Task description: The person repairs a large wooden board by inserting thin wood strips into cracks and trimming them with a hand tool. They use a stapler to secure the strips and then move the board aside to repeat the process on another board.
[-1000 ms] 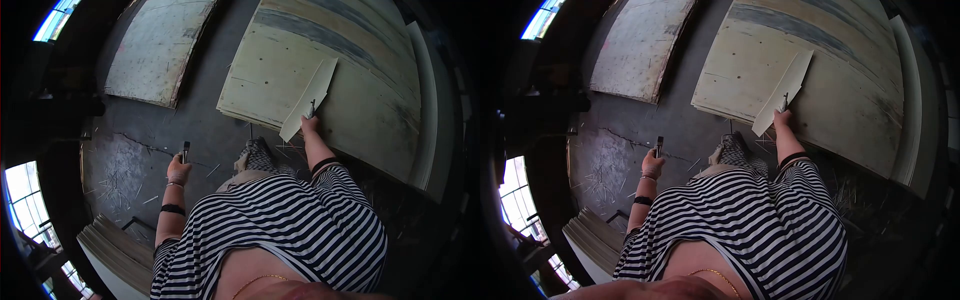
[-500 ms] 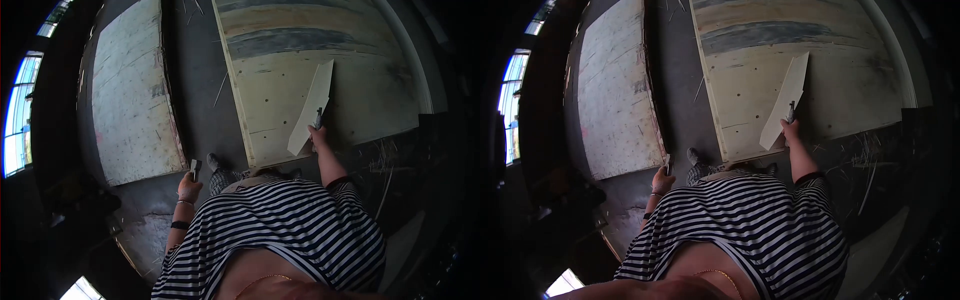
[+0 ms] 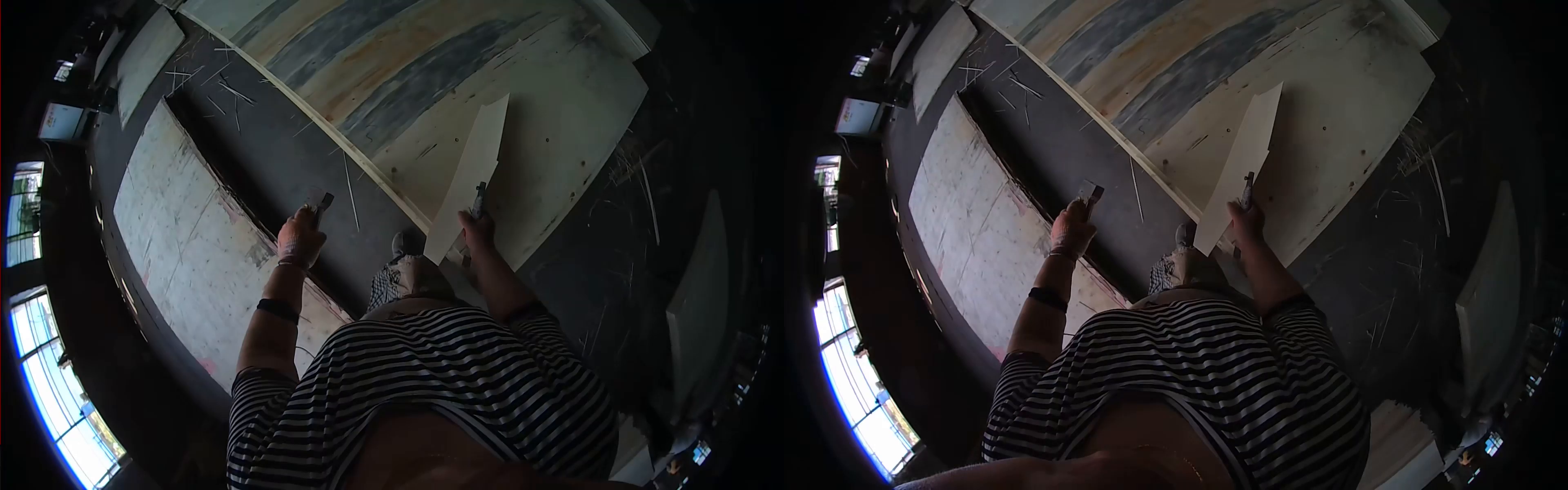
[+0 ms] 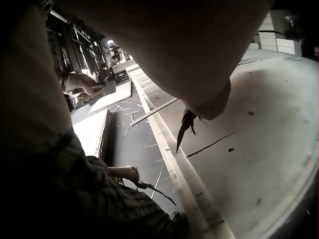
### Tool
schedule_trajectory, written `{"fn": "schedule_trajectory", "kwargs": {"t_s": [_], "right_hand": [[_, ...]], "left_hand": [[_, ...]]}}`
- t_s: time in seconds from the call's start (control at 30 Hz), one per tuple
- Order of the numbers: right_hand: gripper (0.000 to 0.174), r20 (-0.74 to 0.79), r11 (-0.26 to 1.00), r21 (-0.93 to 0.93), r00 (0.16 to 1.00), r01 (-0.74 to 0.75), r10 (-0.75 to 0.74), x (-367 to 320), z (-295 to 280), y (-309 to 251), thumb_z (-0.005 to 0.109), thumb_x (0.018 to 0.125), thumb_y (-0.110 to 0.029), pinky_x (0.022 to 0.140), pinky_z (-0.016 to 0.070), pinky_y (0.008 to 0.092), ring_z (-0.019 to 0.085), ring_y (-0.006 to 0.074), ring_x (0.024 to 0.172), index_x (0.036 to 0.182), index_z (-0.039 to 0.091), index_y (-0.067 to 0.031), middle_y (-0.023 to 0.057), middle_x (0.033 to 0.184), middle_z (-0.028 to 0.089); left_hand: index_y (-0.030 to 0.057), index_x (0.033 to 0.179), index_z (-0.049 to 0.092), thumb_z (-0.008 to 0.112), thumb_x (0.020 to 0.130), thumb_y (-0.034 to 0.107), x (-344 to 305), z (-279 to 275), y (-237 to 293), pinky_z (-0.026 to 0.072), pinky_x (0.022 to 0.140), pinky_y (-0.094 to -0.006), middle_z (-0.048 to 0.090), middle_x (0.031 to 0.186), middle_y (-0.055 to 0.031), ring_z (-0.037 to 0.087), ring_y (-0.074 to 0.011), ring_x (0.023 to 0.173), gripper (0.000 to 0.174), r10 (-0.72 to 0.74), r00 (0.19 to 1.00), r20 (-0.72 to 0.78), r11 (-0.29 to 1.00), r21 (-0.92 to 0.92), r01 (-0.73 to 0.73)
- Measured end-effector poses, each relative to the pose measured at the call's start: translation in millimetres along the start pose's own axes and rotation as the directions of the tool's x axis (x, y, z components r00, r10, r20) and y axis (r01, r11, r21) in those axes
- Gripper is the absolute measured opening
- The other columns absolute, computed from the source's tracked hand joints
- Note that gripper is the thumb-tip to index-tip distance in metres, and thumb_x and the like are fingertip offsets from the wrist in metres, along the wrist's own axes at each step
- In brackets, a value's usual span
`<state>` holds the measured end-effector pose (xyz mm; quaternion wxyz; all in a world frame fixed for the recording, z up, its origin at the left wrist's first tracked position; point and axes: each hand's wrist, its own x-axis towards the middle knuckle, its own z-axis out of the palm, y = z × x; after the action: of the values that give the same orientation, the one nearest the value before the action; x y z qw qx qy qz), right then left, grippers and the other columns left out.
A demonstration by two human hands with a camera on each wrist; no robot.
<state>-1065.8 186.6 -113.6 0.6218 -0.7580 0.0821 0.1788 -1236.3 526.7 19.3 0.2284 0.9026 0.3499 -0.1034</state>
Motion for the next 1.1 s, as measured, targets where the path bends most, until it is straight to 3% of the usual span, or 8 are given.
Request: {"fn": "schedule_trajectory", "kwargs": {"t_s": [0.2,0.53,0.7,0.83,0.87,0.93,0.97,1.1], "right_hand": [[0.025,-0.027,0.999,0.053,1.000,0.011,-0.010,53,51,-40,0.073,0.075,-0.020,0.041,0.0374,0.0267,0.048,0.0096,0.044,0.084,0.058,-0.0032,0.0007,0.059,0.052],[0.024,0.073,0.988,0.127,0.994,-0.088,0.079,163,149,-121,0.073,0.075,-0.020,0.046,0.0436,0.0280,0.053,0.0109,0.049,0.080,0.058,-0.0015,0.0025,0.059,0.056],[0.020,0.075,0.990,0.102,0.993,-0.097,0.089,230,177,-139,0.072,0.075,-0.017,0.041,0.0374,0.0256,0.049,0.0093,0.045,0.078,0.056,-0.0052,0.0000,0.055,0.051],[0.025,-0.080,0.982,-0.134,0.989,-0.131,0.121,280,178,-148,0.067,0.080,-0.026,0.042,0.0404,0.0293,0.052,0.0148,0.045,0.080,0.058,-0.0033,0.0039,0.054,0.054],[0.031,-0.307,0.939,-0.292,0.948,-0.182,0.089,284,176,-150,0.062,0.083,-0.033,0.046,0.0441,0.0330,0.056,0.0189,0.047,0.080,0.058,-0.0024,0.0072,0.055,0.056],[0.039,-0.518,0.865,-0.416,0.855,-0.279,0.026,283,177,-162,0.058,0.086,-0.040,0.050,0.0479,0.0366,0.060,0.0229,0.050,0.080,0.059,-0.0015,0.0106,0.056,0.058],[0.044,-0.580,0.852,-0.379,0.810,-0.360,0.084,274,179,-166,0.053,0.087,-0.045,0.057,0.0498,0.0406,0.062,0.0284,0.058,0.084,0.058,-0.0015,0.0140,0.062,0.061],[0.045,-0.616,0.798,-0.436,0.784,-0.416,0.073,260,204,-191,0.052,0.088,-0.046,0.072,0.0510,0.0488,0.064,0.0394,0.081,0.096,0.055,-0.0019,0.0209,0.084,0.065]], "left_hand": [[0.0108,0.117,0.056,0.060,0.068,0.017,156,-21,55,0.0504,0.081,-0.0449,0.065,0.095,-0.0190,0.063,-0.0380,0.090,0.049,0.215,0.975,-0.056,0.971,0.122,-0.207],[0.0133,0.120,0.057,0.062,0.065,0.019,294,-69,99,0.0496,0.085,-0.0444,0.065,0.102,-0.0190,0.061,-0.0366,0.098,0.055,0.245,0.968,0.057,0.953,0.170,-0.252],[0.0144,0.123,0.055,0.062,0.064,0.022,401,-90,118,0.0479,0.088,-0.0440,0.062,0.109,-0.0188,0.060,-0.0356,0.102,0.061,0.254,0.965,0.064,0.946,0.191,-0.261],[0.0153,0.123,0.054,0.066,0.066,0.026,487,-90,146,0.0477,0.088,-0.0440,0.059,0.111,-0.0168,0.059,-0.0355,0.104,0.059,0.277,0.960,0.026,0.923,0.270,-0.274],[0.0153,0.123,0.054,0.066,0.066,0.026,497,-87,151,0.0477,0.088,-0.0440,0.059,0.111,-0.0168,0.059,-0.0355,0.104,0.059,0.284,0.958,0.044,0.919,0.271,-0.285],[0.0138,0.117,0.054,0.068,0.071,0.033,505,-81,170,0.0436,0.090,-0.0423,0.057,0.111,-0.0112,0.053,-0.0311,0.109,0.052,0.591,0.806,-0.022,0.789,0.226,-0.572],[0.0103,0.120,0.051,0.070,0.072,0.033,509,-66,170,0.0403,0.093,-0.0448,0.053,0.117,-0.0106,0.048,-0.0306,0.114,0.056,0.776,0.620,-0.113,0.631,0.132,-0.765],[0.0059,0.128,0.046,0.072,0.072,0.034,461,-30,207,0.0306,0.104,-0.0480,0.043,0.134,-0.0114,0.039,-0.0327,0.126,0.068,0.950,0.270,0.156,0.272,0.010,-0.962]]}}
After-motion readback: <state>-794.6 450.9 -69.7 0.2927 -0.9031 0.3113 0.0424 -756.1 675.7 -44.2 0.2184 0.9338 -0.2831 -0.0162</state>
